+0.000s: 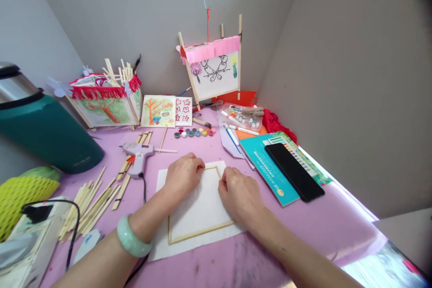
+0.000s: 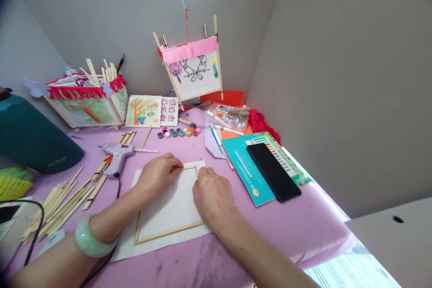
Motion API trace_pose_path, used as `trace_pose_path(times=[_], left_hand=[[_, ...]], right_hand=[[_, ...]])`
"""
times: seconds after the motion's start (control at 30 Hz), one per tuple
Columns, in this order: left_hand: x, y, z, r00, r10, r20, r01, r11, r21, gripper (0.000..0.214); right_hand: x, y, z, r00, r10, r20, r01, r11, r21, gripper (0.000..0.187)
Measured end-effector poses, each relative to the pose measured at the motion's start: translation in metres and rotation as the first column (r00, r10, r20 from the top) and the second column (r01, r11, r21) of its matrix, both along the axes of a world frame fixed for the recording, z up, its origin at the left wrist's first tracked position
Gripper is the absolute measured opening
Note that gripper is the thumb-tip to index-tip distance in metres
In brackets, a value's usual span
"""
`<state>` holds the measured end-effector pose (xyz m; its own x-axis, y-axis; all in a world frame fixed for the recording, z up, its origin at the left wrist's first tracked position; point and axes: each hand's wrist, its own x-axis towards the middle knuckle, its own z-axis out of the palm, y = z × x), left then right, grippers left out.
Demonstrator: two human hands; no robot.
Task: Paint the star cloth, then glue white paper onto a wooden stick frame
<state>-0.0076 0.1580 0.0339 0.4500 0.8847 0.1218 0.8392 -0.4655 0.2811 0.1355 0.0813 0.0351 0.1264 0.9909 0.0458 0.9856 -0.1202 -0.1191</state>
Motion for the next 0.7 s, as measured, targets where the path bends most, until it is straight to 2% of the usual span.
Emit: trace_pose_path(times=[0.23, 0.47, 0.7], left_hand=[[-0.0001, 0.0001, 0.0005, 1.0, 0.002, 0.001, -0.002, 1.0, -0.01, 0.024], [0.0001, -0.0002, 0.001, 1.0, 0.004, -0.001, -0.004, 1.0, -0.021, 0.024], [-0.0001, 0.0, 0.0004, 1.0, 0.009, -0.002, -0.01, 1.0, -0.028, 0.022]], right_hand=[[0.0049, 0.0021, -0.0011, 0.997, 0.005, -0.081, -0.003, 1.0, 0.028, 0.014], [0.0028, 0.004, 0.0054, 1.0, -0.024, -0.006, 0.024, 0.999, -0.042, 0.019], [-0.0034, 0.0074, 0.0043, 0.999, -0.042, 0.031, 0.043, 0.999, -0.029, 0.018]])
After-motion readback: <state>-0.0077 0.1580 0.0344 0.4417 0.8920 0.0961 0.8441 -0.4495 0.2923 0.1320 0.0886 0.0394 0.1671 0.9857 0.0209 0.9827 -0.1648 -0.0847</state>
